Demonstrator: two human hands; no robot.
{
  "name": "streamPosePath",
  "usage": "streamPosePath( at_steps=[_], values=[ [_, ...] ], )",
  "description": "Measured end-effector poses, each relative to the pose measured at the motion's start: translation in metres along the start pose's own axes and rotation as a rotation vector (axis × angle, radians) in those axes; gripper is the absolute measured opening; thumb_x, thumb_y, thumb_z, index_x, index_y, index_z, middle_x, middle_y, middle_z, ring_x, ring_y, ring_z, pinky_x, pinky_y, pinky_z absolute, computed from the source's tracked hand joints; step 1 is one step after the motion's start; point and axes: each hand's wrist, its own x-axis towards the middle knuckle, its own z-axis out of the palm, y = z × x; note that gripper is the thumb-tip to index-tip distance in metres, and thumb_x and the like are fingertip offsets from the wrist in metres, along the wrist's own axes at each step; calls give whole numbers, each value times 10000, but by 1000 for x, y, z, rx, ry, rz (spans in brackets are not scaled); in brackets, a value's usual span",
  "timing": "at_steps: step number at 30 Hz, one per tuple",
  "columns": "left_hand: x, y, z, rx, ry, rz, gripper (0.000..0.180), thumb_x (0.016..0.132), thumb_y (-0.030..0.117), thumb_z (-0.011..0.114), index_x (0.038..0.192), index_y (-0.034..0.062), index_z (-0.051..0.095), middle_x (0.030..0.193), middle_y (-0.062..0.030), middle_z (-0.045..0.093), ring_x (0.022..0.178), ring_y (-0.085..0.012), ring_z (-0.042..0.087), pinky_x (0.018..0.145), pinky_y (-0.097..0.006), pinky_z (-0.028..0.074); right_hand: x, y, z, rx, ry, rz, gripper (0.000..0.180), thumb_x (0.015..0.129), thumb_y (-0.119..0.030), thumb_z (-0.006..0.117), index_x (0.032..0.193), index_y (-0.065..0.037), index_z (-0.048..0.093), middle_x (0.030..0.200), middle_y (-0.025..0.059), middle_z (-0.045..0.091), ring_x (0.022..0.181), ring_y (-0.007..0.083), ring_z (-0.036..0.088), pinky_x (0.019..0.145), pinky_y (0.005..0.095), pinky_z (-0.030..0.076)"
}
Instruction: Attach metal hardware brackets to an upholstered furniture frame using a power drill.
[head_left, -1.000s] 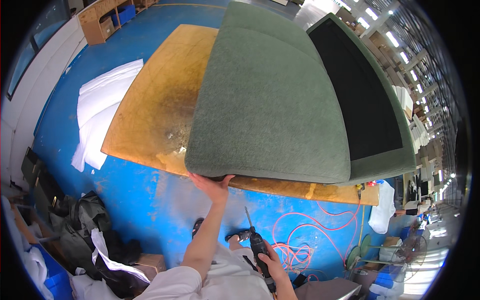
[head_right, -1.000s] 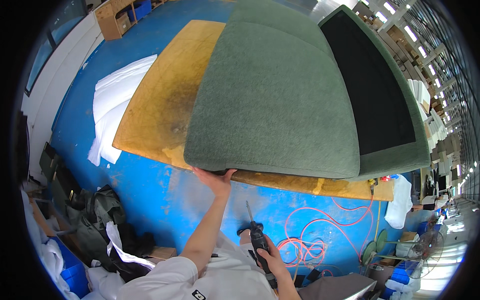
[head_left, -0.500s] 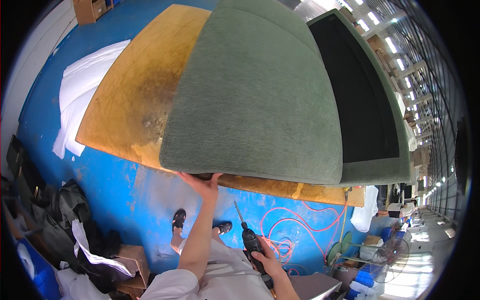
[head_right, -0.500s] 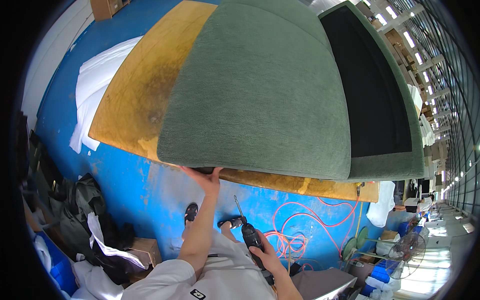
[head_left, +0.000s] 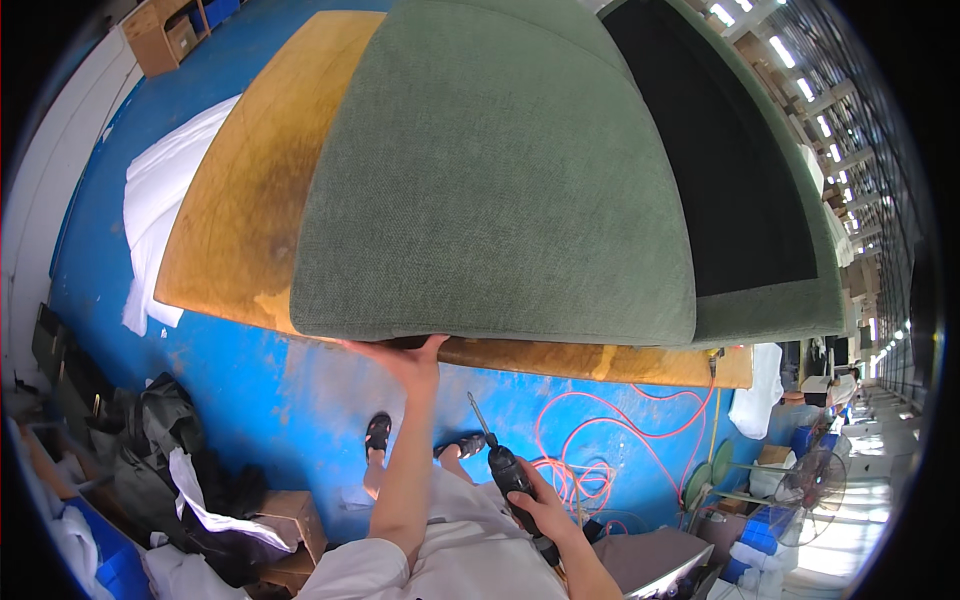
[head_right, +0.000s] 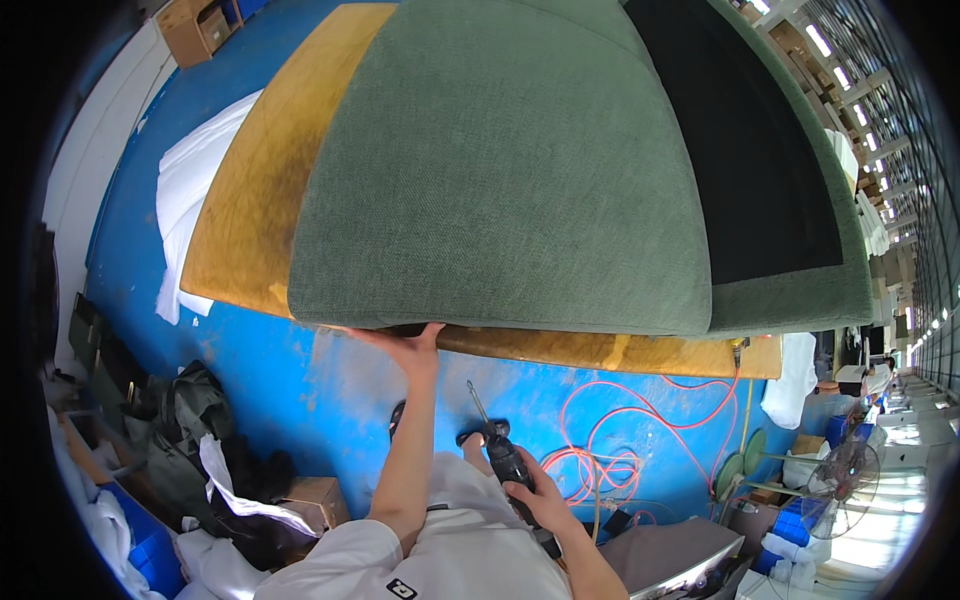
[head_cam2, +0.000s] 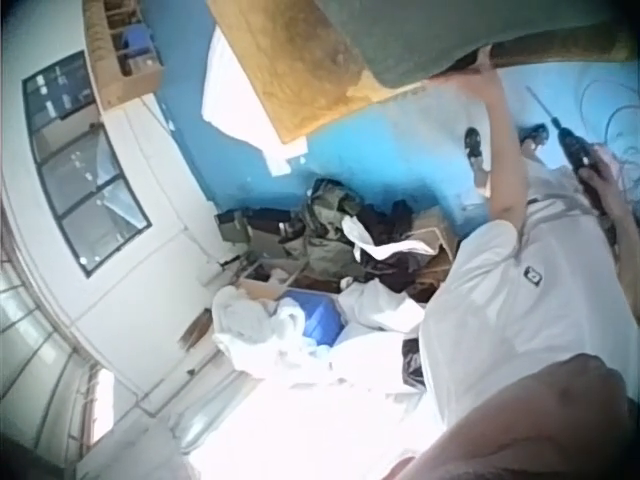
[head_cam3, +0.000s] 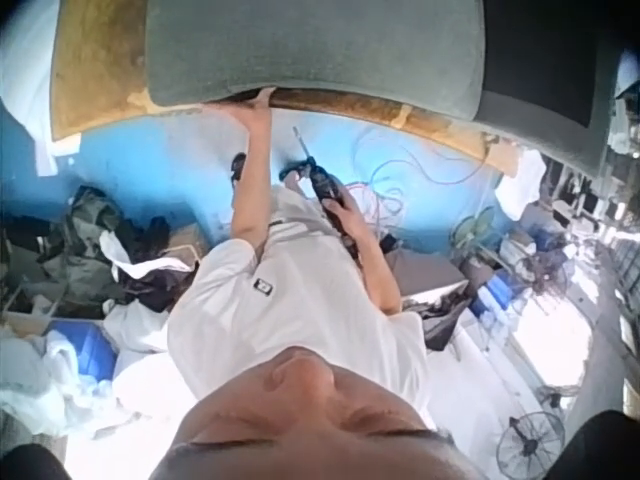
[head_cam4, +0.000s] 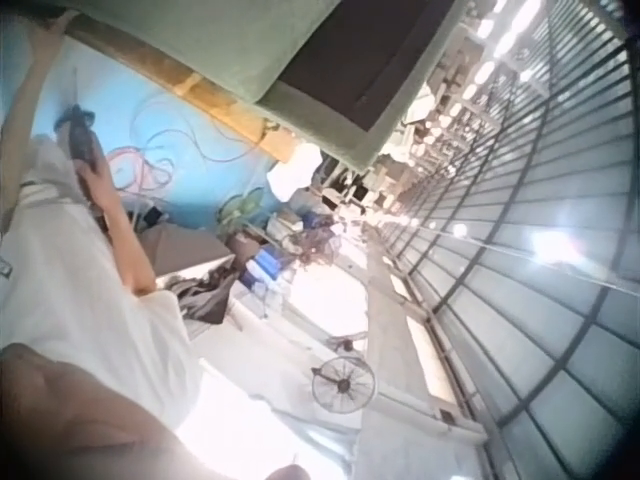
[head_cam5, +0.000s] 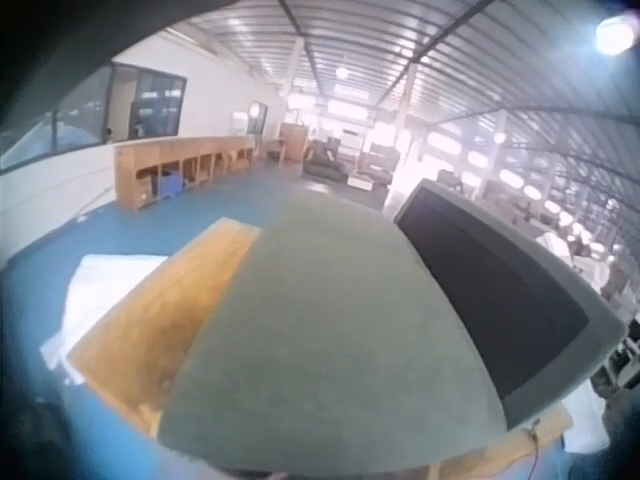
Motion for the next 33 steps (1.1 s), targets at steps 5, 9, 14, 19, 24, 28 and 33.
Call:
streamPosePath(
  at_steps=[5,9,14,19,24,28,33],
  values=[
    [2,1,-2,56,8,5,1324,784,161,878,1583,84,-175,1655,-199,-85,1538,-356,-8,1242,-531,59,-1,2,1,-17,-27,-14,736,924,-155,687,1565,-150,325,887,39,574,638,111,541,547,276,430],
    [-4,-17,-5,-40,82,-38,1321,757,247,908,1593,55,-96,1658,-221,-47,1543,-354,12,1241,-510,35,-3,4,4,9,-2,-16,727,925,-154,688,1562,-161,337,893,35,569,640,108,533,554,276,430],
    [-9,-23,-6,-120,107,-102,1197,841,287,836,1590,16,-57,1663,-226,1,1538,-382,69,1239,-513,57,-5,9,1,27,24,-17,721,923,-154,694,1557,-170,350,899,35,567,644,108,530,558,276,429],
    [-2,-24,-12,160,2,79,1216,858,333,815,1585,17,-108,1665,-224,-65,1546,-371,9,1240,-516,37,-4,11,2,14,27,6,722,923,-155,699,1555,-170,351,902,38,570,645,108,538,559,275,432],
    [-4,-24,-12,169,-45,66,1262,856,295,824,1578,38,-177,1663,-216,-129,1546,-351,-66,1241,-501,2,-4,7,3,-30,16,17,718,925,-160,700,1553,-164,353,902,39,572,650,107,542,566,273,436],
    [-2,-19,-7,65,-47,108,1282,834,254,846,1582,46,-173,1662,-216,-149,1544,-345,-103,1237,-496,-28,-1,3,0,-45,6,30,722,926,-163,700,1556,-154,348,921,38,571,657,106,544,569,278,442],
    [-7,-24,-14,-37,-20,16,1280,817,214,860,1590,51,-147,1659,-219,-164,1542,-345,-122,1234,-509,-36,0,6,-8,-114,0,-69,725,928,-164,699,1559,-141,342,975,41,579,696,106,559,595,273,452]
  ],
)
